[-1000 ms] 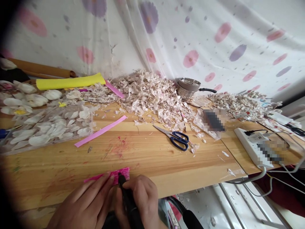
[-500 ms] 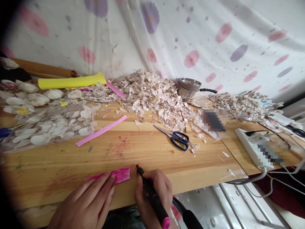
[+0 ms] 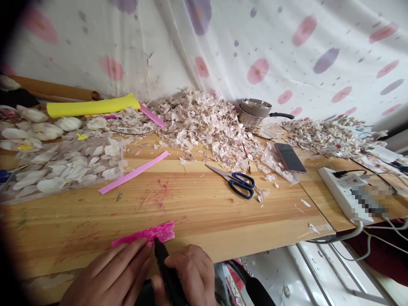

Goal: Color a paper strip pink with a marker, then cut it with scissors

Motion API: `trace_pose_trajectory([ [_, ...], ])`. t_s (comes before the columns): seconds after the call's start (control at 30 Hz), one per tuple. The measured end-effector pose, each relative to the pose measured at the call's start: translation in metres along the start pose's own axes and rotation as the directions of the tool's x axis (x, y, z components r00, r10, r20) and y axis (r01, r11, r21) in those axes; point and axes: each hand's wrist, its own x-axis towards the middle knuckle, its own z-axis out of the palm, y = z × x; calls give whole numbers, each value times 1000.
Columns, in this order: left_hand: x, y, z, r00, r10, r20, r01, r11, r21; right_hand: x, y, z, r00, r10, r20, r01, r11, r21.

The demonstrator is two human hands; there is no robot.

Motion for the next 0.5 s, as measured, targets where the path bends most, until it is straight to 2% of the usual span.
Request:
trace_pose_trajectory([
  [0.07, 7, 2, -2, 999, 2, -34, -3, 1000, -18, 0, -2, 3, 999, -23, 23, 23, 1000, -4],
  [0.2, 11, 7, -1, 997, -23, -73, 21, 999, -31, 6, -1, 0, 988, -65, 142, 66, 998, 0],
  [0.37, 1, 8, 4, 997, -68, -45, 68, 998, -5, 6, -2, -3, 997, -6, 72, 10, 998, -55],
  [0.5, -2, 8, 6, 998, -40, -54, 41, 999, 11, 2, -7, 2, 994, 20, 104, -16, 999, -40],
])
